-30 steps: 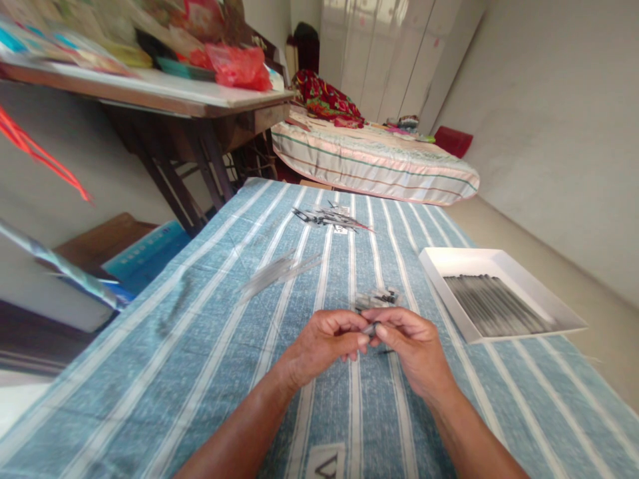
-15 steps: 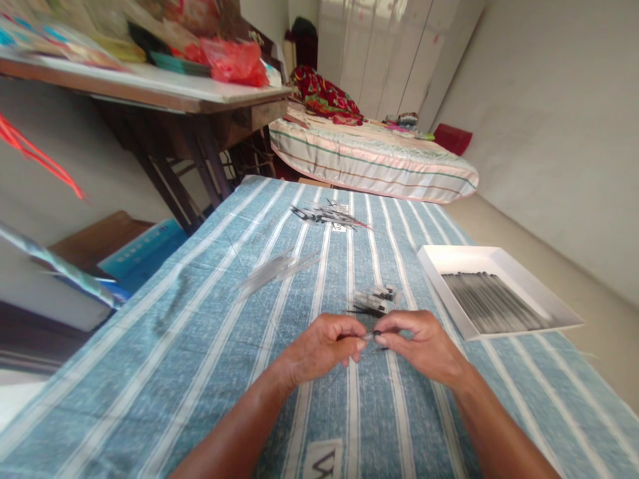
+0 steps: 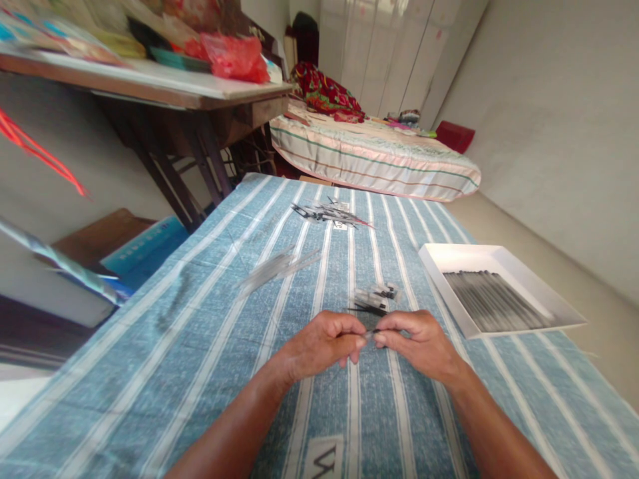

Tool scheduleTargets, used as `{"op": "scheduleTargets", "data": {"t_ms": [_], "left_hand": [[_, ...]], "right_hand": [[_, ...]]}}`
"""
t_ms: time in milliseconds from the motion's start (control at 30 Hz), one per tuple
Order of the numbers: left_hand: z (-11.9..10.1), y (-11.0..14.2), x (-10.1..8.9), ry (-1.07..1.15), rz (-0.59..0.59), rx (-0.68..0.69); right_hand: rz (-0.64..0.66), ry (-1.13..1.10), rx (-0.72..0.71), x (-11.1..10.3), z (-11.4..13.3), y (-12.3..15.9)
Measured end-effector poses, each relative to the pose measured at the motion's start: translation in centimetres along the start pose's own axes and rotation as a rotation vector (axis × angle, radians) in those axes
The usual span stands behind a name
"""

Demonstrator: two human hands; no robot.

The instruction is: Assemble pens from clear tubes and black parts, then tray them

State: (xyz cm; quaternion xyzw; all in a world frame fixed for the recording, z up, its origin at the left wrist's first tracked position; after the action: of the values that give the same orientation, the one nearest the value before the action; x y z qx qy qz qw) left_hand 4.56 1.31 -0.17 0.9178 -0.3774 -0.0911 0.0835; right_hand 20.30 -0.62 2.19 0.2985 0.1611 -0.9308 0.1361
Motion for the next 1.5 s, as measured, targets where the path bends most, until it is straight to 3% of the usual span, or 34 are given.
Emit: {"op": "scheduleTargets", "data": {"t_ms": [200, 367, 867, 1133, 1500], "left_hand": [[-0.04, -0.12, 0.25, 0.008, -0.061, 0.032], [0.02, -0.10, 0.12, 0.016, -0.083, 0.047], [-0.37, -0.05, 0.44, 0.002, -0.082, 0.047], [-0.31, -0.02, 0.41, -0.030, -0.083, 0.041], [-0.12, -0.12, 0.41, -0.009, -0.107, 0.035]], "right_hand": [[0.102, -0.043, 0.104, 0.66, -0.51, 0.10], [0.005, -0.156, 0.097, 0.40, -0.52, 0.36], [0.047, -0.062, 0.194, 1.00, -0.65, 0.54], [0.032, -0.018, 0.153, 1.00, -0.77, 0.78], [0.032, -0.096, 0.185, 1.04, -0.73, 0.93]]}}
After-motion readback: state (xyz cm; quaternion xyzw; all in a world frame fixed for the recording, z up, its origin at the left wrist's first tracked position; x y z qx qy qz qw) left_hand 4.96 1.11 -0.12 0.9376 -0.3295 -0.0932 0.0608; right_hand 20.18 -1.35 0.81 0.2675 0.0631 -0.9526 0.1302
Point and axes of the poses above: each hand's wrist, its own y-axis away from the middle knuckle, its own x-axis out of the palm, z = x × y, the point moved 4 cm from there along -y, towards the middle knuckle, and after that the axes turned 1 degree about -y, right-handed, at the moved point
